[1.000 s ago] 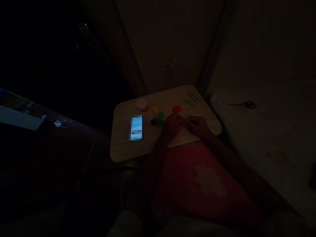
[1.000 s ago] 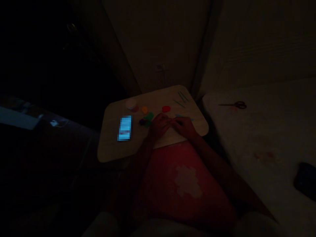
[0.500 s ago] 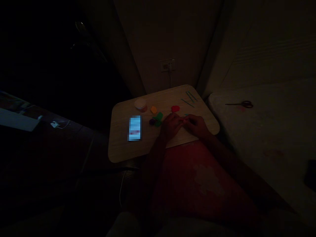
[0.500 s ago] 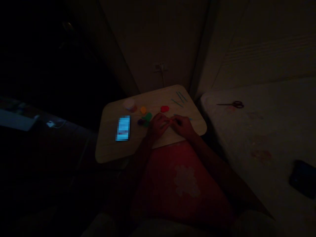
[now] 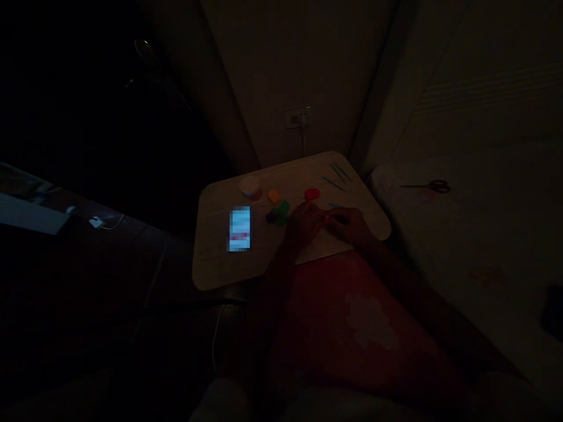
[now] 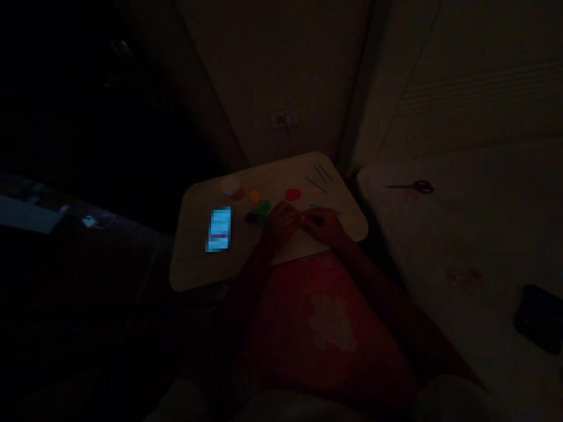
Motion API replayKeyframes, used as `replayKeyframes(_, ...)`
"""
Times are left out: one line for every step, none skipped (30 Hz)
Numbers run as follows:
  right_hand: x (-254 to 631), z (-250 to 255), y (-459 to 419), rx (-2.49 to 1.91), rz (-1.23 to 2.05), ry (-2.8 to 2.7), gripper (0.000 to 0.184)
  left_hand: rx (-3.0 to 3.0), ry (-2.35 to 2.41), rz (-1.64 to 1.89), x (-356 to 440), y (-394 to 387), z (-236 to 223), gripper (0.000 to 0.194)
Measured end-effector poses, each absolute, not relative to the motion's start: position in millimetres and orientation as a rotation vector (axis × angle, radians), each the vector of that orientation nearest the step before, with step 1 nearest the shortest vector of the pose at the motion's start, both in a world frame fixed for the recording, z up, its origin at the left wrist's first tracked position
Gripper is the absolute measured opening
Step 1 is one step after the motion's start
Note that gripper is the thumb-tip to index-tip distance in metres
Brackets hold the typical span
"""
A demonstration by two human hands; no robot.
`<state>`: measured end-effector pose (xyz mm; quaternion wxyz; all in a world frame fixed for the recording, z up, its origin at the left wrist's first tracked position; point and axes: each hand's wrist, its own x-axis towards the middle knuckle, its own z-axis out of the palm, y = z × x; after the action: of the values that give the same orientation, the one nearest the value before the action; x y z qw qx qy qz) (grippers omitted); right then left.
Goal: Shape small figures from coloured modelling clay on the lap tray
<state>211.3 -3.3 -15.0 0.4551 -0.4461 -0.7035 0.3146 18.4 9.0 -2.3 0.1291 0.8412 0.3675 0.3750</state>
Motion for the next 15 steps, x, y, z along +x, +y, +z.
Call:
replayKeyframes(211.4,-15.1,-3.3,-1.104,0.775,-1.742,0.029,2.449,1.063,1.094,18.6,8.9,-2.4,0.015)
replayKeyframes(211.5,-15.1,-3.3,-1.106,0.773,-1.749,0.029,2.449,1.060,1.103,18.9,8.7,-2.3,0.015)
replayKeyframes(211.6,-14.9,-3.1,-1.108,0.772,-1.751,0.029,2.449,1.055,1.113,19.3,8.4,-2.1,0.015)
replayKeyframes(211.8,-14.7,-2.9,-1.112,0.768,-1.744,0.030,2.448,1.050,1.122,19.5,8.0,-1.8,0.016)
replayKeyframes(211.9,-14.3,-2.7,-1.119,0.763,-1.729,0.030,2.448,1.046,1.126,19.7,7.7,-1.5,0.016)
replayKeyframes(211.9,-13.7,-2.5,-1.126,0.757,-1.707,0.031,2.448,1.046,1.124,19.7,7.4,-1.3,0.016)
replayKeyframes(211.9,-13.0,-2.3,-1.134,0.754,-1.688,0.031,2.448,1.050,1.118,19.6,7.3,-1.3,0.016)
replayKeyframes(211.9,-12.1,-2.3,-1.140,0.754,-1.673,0.032,2.448,1.056,1.112,19.4,7.3,-1.3,0.015)
replayKeyframes(211.9,-11.1,-2.3,-1.144,0.758,-1.665,0.033,2.448,1.061,1.106,19.1,7.5,-1.5,0.014)
replayKeyframes(211.9,-10.2,-2.6,-1.146,0.763,-1.668,0.035,2.450,1.067,1.103,18.9,7.7,-1.8,0.013)
replayKeyframes(211.8,-9.4,-2.8,-1.148,0.766,-1.677,0.036,2.453,1.070,1.104,18.6,7.9,-2.2,0.013)
replayKeyframes(211.8,-8.8,-3.1,-1.153,0.766,-1.684,0.037,2.455,1.069,1.110,18.4,8.2,-2.5,0.013)
replayKeyframes(211.7,-8.6,-3.4,-1.161,0.767,-1.684,0.038,2.455,1.066,1.118,18.3,8.3,-2.7,0.013)
replayKeyframes(211.6,-8.8,-3.4,-1.165,0.771,-1.672,0.037,2.455,1.059,1.128,18.3,8.3,-2.8,0.013)
replayKeyframes(211.5,-9.4,-3.2,-1.165,0.783,-1.650,0.037,2.457,1.054,1.139,18.3,8.3,-2.8,0.013)
